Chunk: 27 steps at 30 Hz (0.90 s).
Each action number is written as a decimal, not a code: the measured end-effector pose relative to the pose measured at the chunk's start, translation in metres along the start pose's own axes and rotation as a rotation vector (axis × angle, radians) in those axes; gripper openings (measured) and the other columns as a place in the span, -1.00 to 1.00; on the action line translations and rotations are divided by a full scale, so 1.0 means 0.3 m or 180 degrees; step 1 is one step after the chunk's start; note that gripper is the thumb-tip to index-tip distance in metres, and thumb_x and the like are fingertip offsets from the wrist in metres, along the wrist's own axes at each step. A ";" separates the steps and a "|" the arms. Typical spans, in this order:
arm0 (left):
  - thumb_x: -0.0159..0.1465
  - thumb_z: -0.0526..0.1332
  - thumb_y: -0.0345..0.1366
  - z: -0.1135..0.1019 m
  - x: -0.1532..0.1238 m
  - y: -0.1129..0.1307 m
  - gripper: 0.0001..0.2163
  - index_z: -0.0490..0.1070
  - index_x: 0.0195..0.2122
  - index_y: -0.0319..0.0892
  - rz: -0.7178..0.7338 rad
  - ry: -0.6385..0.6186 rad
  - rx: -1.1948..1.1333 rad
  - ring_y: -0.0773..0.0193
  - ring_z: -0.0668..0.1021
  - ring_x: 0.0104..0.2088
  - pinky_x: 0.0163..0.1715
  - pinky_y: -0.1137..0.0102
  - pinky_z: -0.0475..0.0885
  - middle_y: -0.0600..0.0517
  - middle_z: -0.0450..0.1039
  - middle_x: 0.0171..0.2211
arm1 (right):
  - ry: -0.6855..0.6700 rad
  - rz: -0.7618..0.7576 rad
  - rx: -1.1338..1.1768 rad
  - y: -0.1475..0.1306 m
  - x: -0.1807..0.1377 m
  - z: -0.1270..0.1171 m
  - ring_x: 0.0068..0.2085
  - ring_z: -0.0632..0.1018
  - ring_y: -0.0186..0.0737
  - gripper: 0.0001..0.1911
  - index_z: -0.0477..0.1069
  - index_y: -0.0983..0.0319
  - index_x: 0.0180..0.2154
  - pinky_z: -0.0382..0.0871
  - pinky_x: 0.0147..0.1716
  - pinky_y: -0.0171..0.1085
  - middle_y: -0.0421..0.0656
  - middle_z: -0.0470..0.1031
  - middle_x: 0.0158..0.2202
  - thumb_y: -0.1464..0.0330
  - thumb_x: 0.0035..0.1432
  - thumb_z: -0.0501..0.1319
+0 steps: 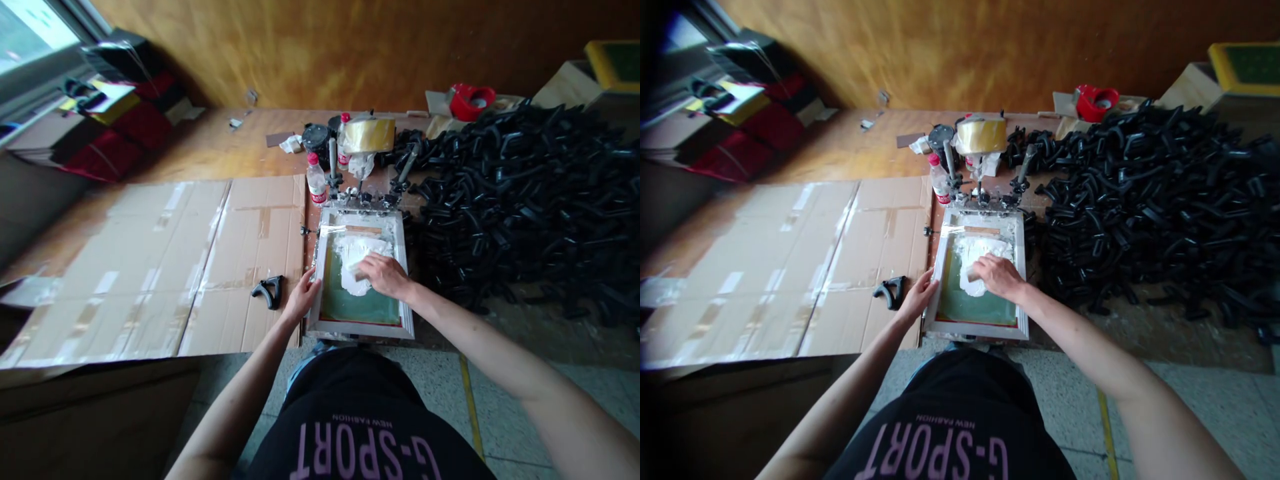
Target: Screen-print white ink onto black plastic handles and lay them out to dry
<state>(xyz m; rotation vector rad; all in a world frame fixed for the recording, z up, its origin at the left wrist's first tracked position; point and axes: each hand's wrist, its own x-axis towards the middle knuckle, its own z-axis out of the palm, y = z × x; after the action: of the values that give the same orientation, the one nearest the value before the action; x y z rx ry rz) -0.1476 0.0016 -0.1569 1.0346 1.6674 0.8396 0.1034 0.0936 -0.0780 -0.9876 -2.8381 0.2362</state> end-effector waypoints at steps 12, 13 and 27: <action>0.23 0.19 0.00 0.009 -0.024 0.033 -0.39 0.25 0.25 -0.16 -0.0066 -0.0020 -0.0321 0.27 0.53 -0.41 -0.41 0.44 0.40 -0.02 0.53 -0.32 | 0.0211 -0.0294 0.0239 -0.050 -0.102 0.058 -0.20 0.47 -0.15 -0.76 0.50 0.21 -0.24 0.29 -0.27 -0.25 -0.09 0.54 -0.25 0.53 0.19 0.09; 0.22 0.20 0.00 0.008 -0.028 0.043 -0.39 0.25 0.25 -0.17 -0.0084 -0.0010 -0.0343 0.28 0.53 -0.42 -0.44 0.45 0.39 -0.02 0.53 -0.34 | 0.0200 -0.0252 0.0349 -0.055 -0.100 0.057 -0.20 0.48 -0.15 -0.80 0.50 0.19 -0.25 0.30 -0.25 -0.26 -0.10 0.54 -0.27 0.50 0.20 0.12; 0.28 0.00 0.20 -0.114 -0.052 0.554 -0.47 0.47 -0.10 -0.16 0.0986 0.0196 -0.1572 0.33 0.53 -0.44 -0.54 0.48 0.38 -0.01 0.53 -0.34 | 0.1487 0.2252 0.0385 0.359 -0.050 -0.154 -0.39 0.50 -0.34 -0.49 0.51 0.38 -0.37 0.38 -0.38 -0.30 -0.12 0.54 -0.37 0.29 0.29 -0.14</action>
<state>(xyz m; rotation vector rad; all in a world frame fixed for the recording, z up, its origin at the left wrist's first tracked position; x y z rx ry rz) -0.1361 0.0522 0.0053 0.9295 1.2644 1.4150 0.1880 0.1725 -0.0542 -1.7138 -1.9571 0.2001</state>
